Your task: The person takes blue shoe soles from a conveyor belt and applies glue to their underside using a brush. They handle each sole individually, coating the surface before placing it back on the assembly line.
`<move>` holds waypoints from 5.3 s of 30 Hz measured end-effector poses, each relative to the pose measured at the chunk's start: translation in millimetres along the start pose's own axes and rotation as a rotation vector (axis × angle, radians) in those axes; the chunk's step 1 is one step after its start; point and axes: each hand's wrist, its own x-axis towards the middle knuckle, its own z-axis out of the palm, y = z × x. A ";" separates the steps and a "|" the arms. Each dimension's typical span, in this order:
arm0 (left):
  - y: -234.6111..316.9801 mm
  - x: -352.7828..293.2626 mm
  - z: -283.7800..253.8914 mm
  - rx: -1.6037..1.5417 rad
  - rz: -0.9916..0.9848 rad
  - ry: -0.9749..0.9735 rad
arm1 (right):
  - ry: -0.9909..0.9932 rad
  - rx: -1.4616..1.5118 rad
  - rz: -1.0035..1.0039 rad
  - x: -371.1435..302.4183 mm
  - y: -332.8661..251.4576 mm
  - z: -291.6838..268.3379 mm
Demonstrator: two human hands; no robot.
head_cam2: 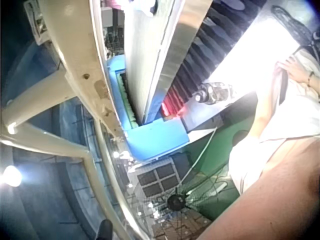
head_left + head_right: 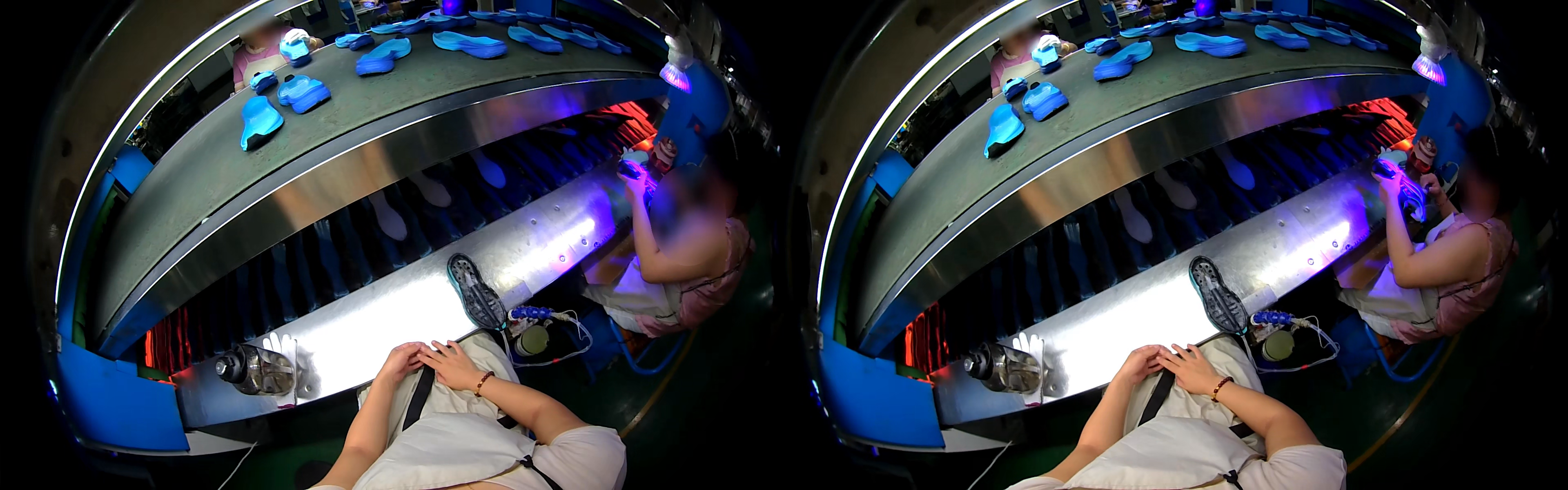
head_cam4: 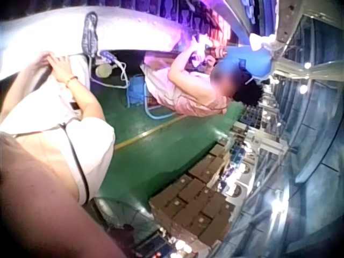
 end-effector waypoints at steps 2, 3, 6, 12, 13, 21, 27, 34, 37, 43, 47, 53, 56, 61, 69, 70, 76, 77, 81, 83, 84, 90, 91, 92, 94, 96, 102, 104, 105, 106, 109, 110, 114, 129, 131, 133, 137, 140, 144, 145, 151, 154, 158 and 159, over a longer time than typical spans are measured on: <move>-2.3 1.5 0.1 0.006 -0.008 0.006 | -0.008 -0.007 -0.001 -1.3 1.0 -0.7; -2.4 1.5 1.4 -0.018 -0.014 0.004 | -0.018 -0.001 -0.005 -2.3 2.0 -0.4; -4.4 1.4 -2.5 -0.055 -0.025 -0.015 | -0.014 -0.005 -0.020 -1.1 2.3 -7.5; 11.8 -17.5 -6.2 -0.198 0.037 -0.103 | 0.003 0.154 -0.036 13.3 4.2 -18.3; 24.0 -22.9 -4.8 -0.094 0.046 -0.100 | 0.048 0.204 -0.058 16.3 5.9 -20.3; 155.3 -74.8 15.5 0.748 0.899 0.216 | 0.128 0.057 -0.070 46.3 28.6 -14.7; 286.6 -157.4 74.9 1.028 1.695 0.582 | 0.152 -0.025 -0.066 54.4 45.2 14.1; 411.7 -149.7 50.8 1.334 1.580 1.359 | 0.207 -0.046 -0.042 51.3 45.9 15.2; 445.6 -140.4 22.3 1.199 1.201 1.488 | 0.187 -0.047 -0.040 52.0 45.4 17.2; 481.6 -124.3 -5.1 0.945 0.855 1.104 | 0.160 -0.053 -0.009 51.1 48.4 22.6; 495.4 -109.6 -26.7 0.915 0.856 1.161 | 0.151 -0.052 -0.015 50.2 45.0 16.5; 500.3 -109.7 -16.9 0.859 0.817 1.159 | 0.144 -0.040 -0.006 48.5 47.5 21.8; 502.1 -117.1 -8.4 0.861 0.743 1.165 | 0.150 -0.034 -0.014 49.2 48.5 23.9; 508.5 -113.2 7.3 0.959 0.680 1.113 | 0.158 -0.022 -0.009 48.7 50.1 21.0; 517.6 -83.4 24.4 0.981 0.796 1.017 | 0.147 0.004 -0.009 46.7 50.6 20.6; 518.4 -79.9 30.4 1.011 0.815 0.991 | 0.146 0.002 -0.009 47.2 51.6 22.2; 528.9 -53.6 60.0 1.145 0.885 0.845 | 0.134 -0.021 -0.017 46.9 51.9 19.0; 531.7 -49.9 67.4 1.196 0.877 0.830 | 0.138 -0.027 -0.019 46.5 52.0 19.5; 532.6 -38.4 101.3 1.262 0.844 0.818 | 0.155 -0.027 -0.017 47.9 50.1 22.4; 530.4 -30.0 116.0 1.254 0.855 0.802 | 0.143 -0.030 -0.012 47.9 50.2 22.1; 527.5 -27.7 122.8 1.249 0.865 0.793 | 0.135 -0.029 -0.011 48.0 49.7 22.4; 508.1 -32.0 148.7 1.213 0.875 0.821 | 0.131 -0.061 -0.010 48.0 43.4 22.0; 505.8 -31.1 149.6 1.223 0.883 0.795 | 0.132 -0.066 -0.006 48.1 42.3 23.0; 504.0 -31.5 151.2 1.233 0.891 0.771 | 0.133 -0.067 -0.007 47.9 42.2 23.2; 499.5 -31.6 154.9 1.244 0.888 0.777 | 0.128 -0.065 -0.002 46.4 42.4 23.7; 495.7 -32.4 162.3 1.231 0.823 0.827 | 0.135 -0.060 0.004 45.1 42.3 22.0; 474.1 -56.5 195.4 1.262 0.711 1.053 | 0.138 -0.065 0.007 42.6 41.7 17.0; 476.7 -54.6 192.1 1.236 0.656 1.076 | 0.130 -0.068 0.001 42.5 38.9 16.2; 477.1 -55.3 195.0 1.234 0.628 1.083 | 0.135 -0.067 0.001 42.0 37.9 15.0; 477.2 -56.5 197.5 1.232 0.600 1.091 | 0.140 -0.066 -0.001 42.1 37.1 13.8; 477.2 -57.6 199.6 1.186 0.552 1.127 | 0.110 -0.065 0.010 41.0 36.1 14.5; 477.2 -56.2 196.6 1.188 0.556 1.124 | 0.087 -0.057 0.013 41.5 35.6 16.2; 473.4 -57.6 185.4 1.203 0.514 1.191 | 0.093 -0.047 0.020 39.0 35.5 23.5; 451.5 -13.7 225.3 1.616 1.045 0.755 | 0.091 -0.045 0.019 44.2 26.3 29.7; 448.1 -17.4 230.8 1.599 1.029 0.874 | 0.091 -0.058 0.020 43.0 27.5 30.4; 448.3 -18.8 236.1 1.596 1.005 0.937 | 0.102 -0.058 0.019 42.1 28.6 33.7; 458.5 -4.1 219.0 1.455 1.146 0.912 | 0.104 -0.041 0.004 44.7 24.8 35.2; 462.0 0.5 209.9 1.469 1.235 0.848 | 0.095 -0.026 0.012 45.6 24.1 41.5; 462.0 -8.7 205.4 1.445 1.363 0.714 | 0.129 -0.024 -0.008 46.9 25.4 44.4; 460.9 -7.6 204.9 1.448 1.359 0.714 | 0.134 -0.028 -0.008 47.4 24.4 44.5; 442.2 -2.5 222.2 1.506 1.329 0.701 | 0.117 -0.027 0.016 47.0 18.5 45.9; 435.4 -11.4 223.1 1.465 1.192 0.863 | 0.091 -0.025 0.026 46.1 16.0 40.9; 445.0 -20.5 192.6 1.412 1.029 1.021 | 0.102 -0.022 0.038 44.6 11.0 37.4; 446.9 -21.2 185.8 1.436 1.030 1.043 | 0.113 -0.028 0.029 44.2 12.6 36.2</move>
